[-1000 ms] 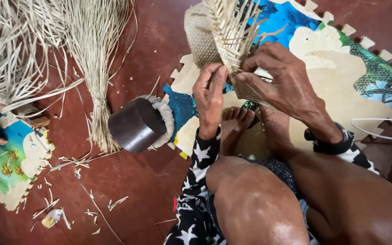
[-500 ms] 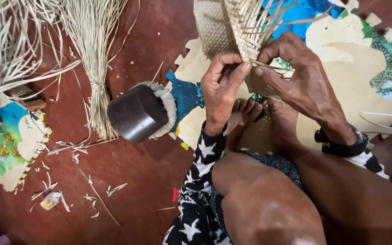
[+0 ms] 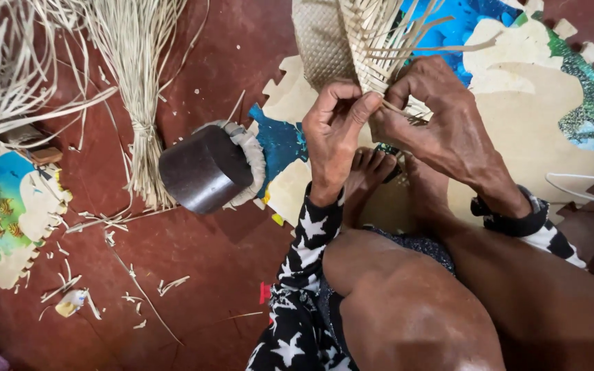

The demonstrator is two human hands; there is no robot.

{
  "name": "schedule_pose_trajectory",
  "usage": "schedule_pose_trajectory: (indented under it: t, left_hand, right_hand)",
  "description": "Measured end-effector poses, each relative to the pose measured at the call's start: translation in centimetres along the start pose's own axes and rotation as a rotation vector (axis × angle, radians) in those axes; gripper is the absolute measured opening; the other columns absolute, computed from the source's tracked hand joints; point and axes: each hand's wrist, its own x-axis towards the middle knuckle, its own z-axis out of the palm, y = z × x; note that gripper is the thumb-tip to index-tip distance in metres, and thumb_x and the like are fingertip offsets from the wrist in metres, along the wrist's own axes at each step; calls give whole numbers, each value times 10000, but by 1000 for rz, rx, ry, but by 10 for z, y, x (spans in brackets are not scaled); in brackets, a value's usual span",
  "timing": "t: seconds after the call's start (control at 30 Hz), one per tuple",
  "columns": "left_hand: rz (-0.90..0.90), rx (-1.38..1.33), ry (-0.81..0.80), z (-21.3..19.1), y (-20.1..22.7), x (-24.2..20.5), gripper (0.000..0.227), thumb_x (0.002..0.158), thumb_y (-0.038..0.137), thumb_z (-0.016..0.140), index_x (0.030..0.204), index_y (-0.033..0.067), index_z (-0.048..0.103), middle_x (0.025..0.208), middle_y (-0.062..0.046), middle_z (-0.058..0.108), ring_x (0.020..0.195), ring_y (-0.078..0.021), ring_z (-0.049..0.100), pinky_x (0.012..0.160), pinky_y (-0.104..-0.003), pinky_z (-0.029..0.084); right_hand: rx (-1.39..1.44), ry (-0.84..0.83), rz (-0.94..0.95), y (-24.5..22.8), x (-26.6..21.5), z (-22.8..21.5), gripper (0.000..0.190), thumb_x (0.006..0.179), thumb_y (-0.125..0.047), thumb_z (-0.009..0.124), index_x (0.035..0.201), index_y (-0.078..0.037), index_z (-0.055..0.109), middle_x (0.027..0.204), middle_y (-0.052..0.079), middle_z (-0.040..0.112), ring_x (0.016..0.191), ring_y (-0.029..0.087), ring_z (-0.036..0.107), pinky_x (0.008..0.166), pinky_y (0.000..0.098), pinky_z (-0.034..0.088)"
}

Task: Weaving the brim of a hat using dried plant fibers while sitting on the floor.

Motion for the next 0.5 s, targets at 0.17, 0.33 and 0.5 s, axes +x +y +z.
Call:
schedule_pose_trajectory:
  t: [0.17,0.33,0.5]
  left_hand:
    - [8,-22,-24,0,-2,1,104,769,143,557,755,66,488,749,-8,503,722,-90,471,675,-195,415]
    - [-17,-2,14,0,-4,1,115,765,164,558,754,66,499,739,4,503,708,-81,464,657,-189,413]
    - [-42,36,58,1,-12,-1,139,767,210,559,791,81,514,744,25,515,716,-72,470,669,-189,415]
  right_hand:
    - [-36,-7,-27,6,-2,2,154,810,-36,513,689,-61,421,723,51,418,728,186,377,753,307,279]
    - [-34,-4,-59,9,-2,6,253,833,-21,497,611,-31,376,657,65,371,679,197,287,695,327,257]
    - [-5,-41,-35,9,-3,7,291,845,-23,478,606,-26,311,657,65,302,719,213,250,676,330,239]
